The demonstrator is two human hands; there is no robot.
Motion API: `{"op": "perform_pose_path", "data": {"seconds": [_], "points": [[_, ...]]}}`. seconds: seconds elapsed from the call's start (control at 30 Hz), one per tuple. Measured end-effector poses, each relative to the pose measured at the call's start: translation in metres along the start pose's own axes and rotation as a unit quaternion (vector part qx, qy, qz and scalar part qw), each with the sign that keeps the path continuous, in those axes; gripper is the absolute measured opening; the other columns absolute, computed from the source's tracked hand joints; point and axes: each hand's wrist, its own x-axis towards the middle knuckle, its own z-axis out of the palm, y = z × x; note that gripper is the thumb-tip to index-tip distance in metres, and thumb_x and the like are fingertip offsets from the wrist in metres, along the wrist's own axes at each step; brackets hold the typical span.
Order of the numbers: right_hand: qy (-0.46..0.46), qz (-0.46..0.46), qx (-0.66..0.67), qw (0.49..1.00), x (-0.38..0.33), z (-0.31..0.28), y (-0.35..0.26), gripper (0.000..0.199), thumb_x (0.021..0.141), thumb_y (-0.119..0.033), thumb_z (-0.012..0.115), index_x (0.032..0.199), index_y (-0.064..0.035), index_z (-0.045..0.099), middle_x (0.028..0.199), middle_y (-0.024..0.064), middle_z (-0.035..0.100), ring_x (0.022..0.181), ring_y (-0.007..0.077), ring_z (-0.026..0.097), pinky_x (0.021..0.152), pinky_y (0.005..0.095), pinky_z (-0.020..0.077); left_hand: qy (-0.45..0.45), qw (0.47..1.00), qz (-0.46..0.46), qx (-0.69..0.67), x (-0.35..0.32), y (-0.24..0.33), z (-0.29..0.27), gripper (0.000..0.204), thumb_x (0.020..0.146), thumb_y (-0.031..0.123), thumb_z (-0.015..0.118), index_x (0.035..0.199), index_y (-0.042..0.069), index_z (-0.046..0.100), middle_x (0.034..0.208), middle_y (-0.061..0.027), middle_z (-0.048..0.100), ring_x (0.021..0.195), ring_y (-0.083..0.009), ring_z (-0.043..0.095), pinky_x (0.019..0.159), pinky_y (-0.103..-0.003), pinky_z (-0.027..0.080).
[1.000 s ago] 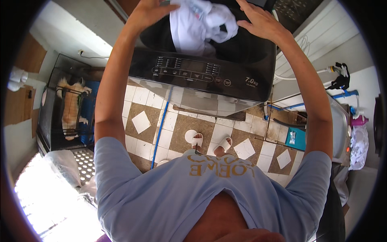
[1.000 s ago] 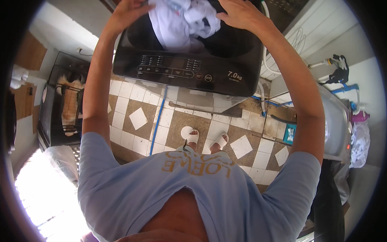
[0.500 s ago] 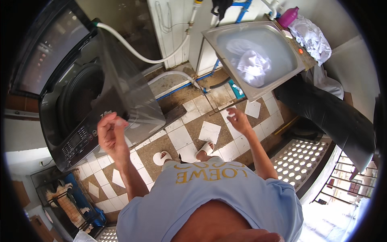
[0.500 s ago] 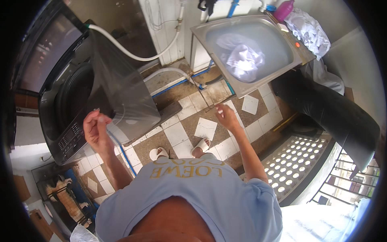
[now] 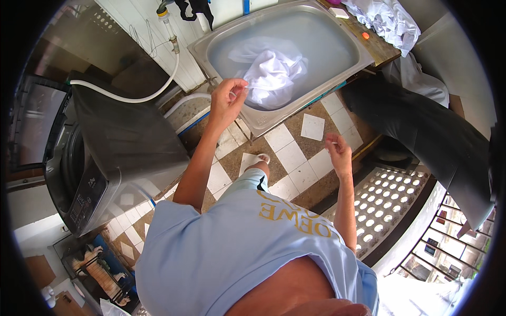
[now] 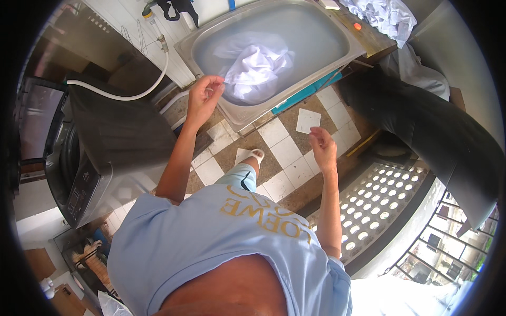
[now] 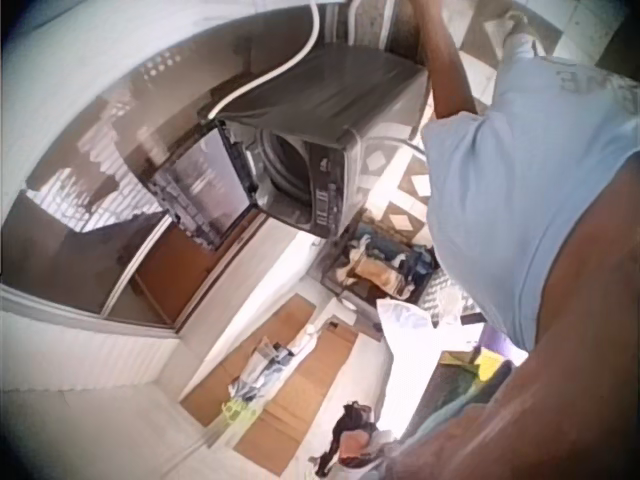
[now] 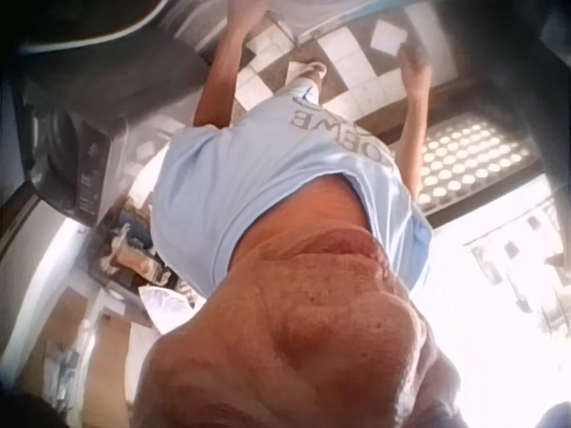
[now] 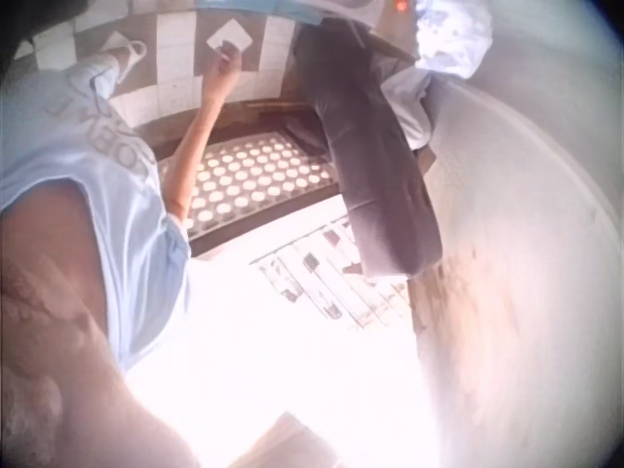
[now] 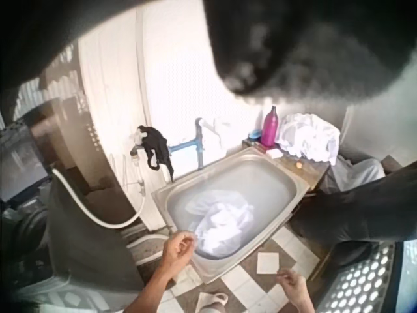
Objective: The person washes a white shirt by hand in a basin of water, rubbing the fabric against itself and using a blue brush on a stained area.
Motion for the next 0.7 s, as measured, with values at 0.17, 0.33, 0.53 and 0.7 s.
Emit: {"op": "perform_pose_path", "data": {"seconds": [0.17,0.33,0.53,0.7], "points": [[-0.051,-0.101,0.073,0.991,0.088,0.013,-0.055,0.018,0.09,-0.005,0.06,0.107,-0.0006,0.064,0.092,0.0038,0.067,0.078,0.0079,0.061,0.07,0.0222,0.0495,-0.013,0.978,-0.067,0.199,0.041,-0.028,0.033,0.021,0.088,0.004,0.06,0.108,0.004,0.062,0.106,-0.0053,0.059,0.089,-0.0132,0.057,0.075,-0.026,0.047],[-0.106,-0.136,0.104,0.979,0.162,0.017,-0.075,0.016,0.09,-0.005,0.06,0.105,-0.0012,0.064,0.092,0.0034,0.066,0.081,0.0083,0.06,0.072,0.0226,0.0498,0.144,0.985,-0.064,0.077,0.06,-0.069,0.022,0.016,0.088,0.006,0.059,0.104,0.004,0.064,0.095,-0.0089,0.063,0.079,-0.0141,0.059,0.066,-0.026,0.047],[-0.173,-0.089,0.133,0.972,0.224,0.018,-0.064,0.013,0.092,-0.005,0.058,0.103,-0.0013,0.064,0.094,0.0022,0.064,0.085,0.0091,0.059,0.076,0.0246,0.0496,0.093,0.959,-0.231,0.135,0.049,-0.034,0.005,0.021,0.09,0.016,0.058,0.099,-0.002,0.063,0.077,-0.0066,0.065,0.063,-0.0104,0.061,0.059,-0.025,0.048],[-0.254,-0.079,0.145,0.953,0.255,0.029,-0.063,0.013,0.092,-0.004,0.057,0.103,-0.0004,0.064,0.093,0.0025,0.064,0.084,0.0092,0.059,0.076,0.0249,0.0493,0.107,0.929,-0.289,0.206,0.037,-0.012,0.033,0.018,0.089,0.013,0.058,0.096,-0.002,0.063,0.075,-0.0099,0.065,0.06,-0.012,0.063,0.055,-0.026,0.048]]}}
